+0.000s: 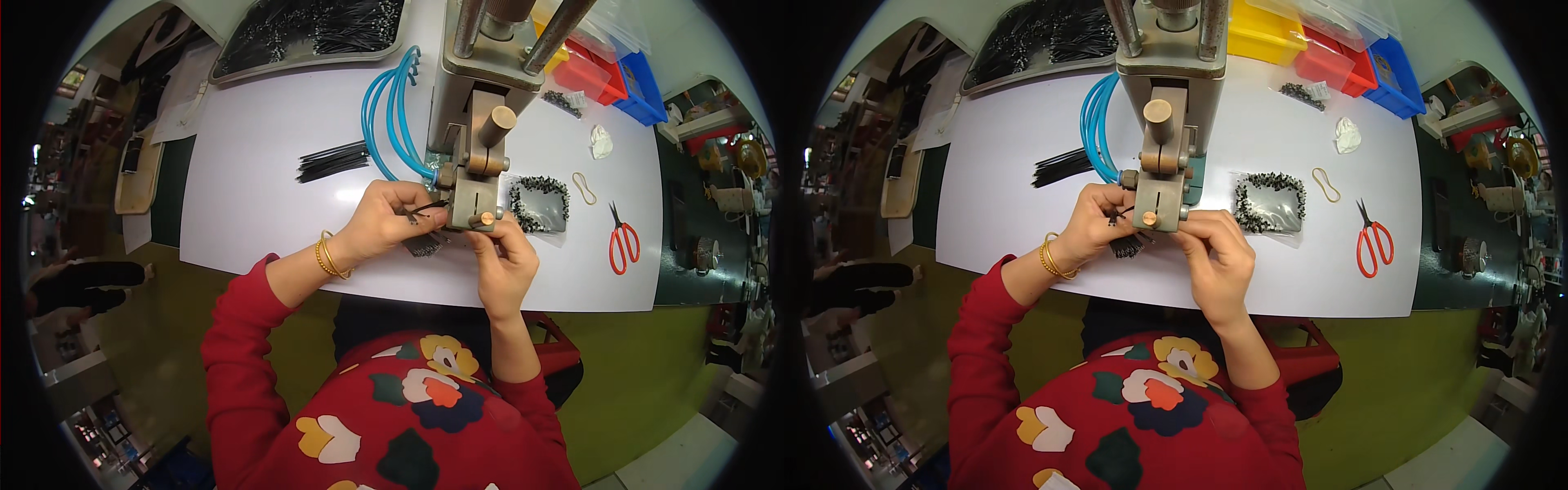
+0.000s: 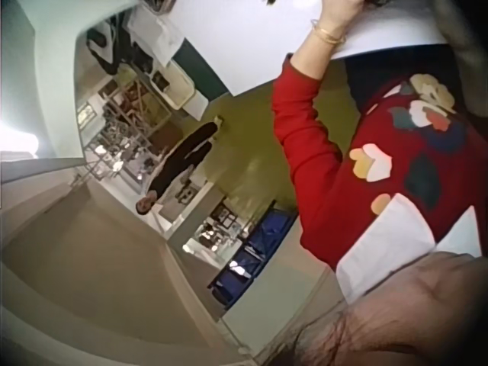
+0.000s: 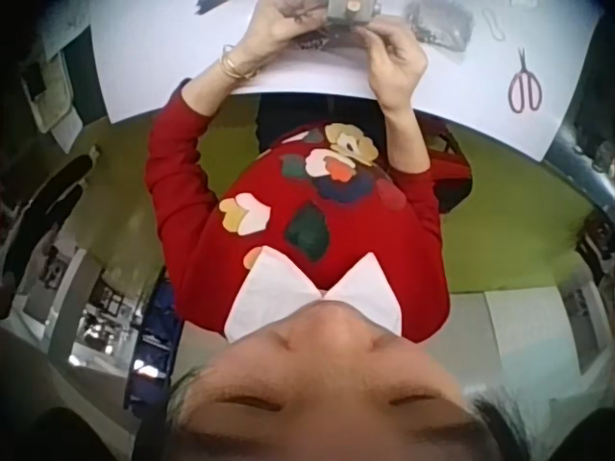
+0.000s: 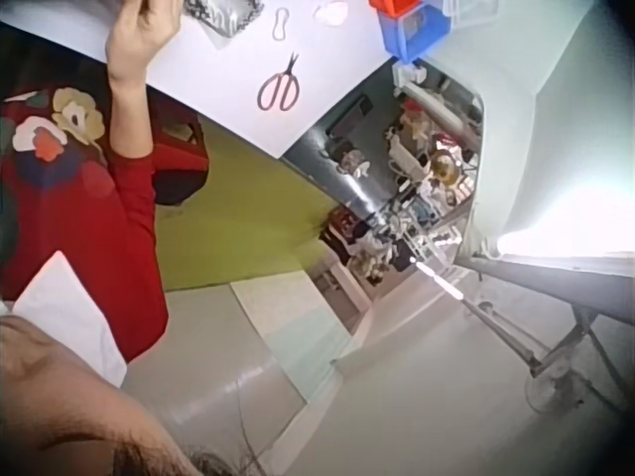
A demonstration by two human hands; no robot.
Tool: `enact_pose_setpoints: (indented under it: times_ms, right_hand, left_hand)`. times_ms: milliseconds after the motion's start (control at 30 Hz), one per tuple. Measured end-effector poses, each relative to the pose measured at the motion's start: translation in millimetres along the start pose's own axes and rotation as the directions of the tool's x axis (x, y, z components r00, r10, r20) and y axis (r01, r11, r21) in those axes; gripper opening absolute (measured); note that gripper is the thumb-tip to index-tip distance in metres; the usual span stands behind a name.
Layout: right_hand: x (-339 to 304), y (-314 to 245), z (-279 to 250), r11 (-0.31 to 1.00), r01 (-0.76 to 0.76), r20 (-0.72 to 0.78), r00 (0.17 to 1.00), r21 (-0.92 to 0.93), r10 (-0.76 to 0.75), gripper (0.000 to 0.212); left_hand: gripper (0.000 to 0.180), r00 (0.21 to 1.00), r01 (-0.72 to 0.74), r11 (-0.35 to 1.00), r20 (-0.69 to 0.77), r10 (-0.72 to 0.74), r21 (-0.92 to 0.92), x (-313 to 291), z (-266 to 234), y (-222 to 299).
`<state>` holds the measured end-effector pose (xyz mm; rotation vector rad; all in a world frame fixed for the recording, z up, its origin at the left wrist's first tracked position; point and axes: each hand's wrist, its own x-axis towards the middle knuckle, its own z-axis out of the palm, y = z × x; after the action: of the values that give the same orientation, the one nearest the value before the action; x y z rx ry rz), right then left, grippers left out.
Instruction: The person attaches plastic caps onto bundles of black ties using a press machine and hands the bundle to another person.
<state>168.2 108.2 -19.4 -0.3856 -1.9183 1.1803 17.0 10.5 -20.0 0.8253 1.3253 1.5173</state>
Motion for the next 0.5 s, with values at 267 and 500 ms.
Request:
enact_pose_setpoints:
  times_ms: [267,500]
  right_hand:
    - [-3,5,-16,0.541,-0.599,0.29,0.783,0.59,0.55,0.01]
    - [-1,9,-30,0.247,-0.607,0.443,0.751,0.755,0.491,0.011]
  left_hand:
    - [0.017,0.999,0.03,1.0,0.043,-0.03,0.0,0,0,1]
    - [0.018,0.991,0.111,0.994,0.074,-0.109,-0.018,4,5,1]
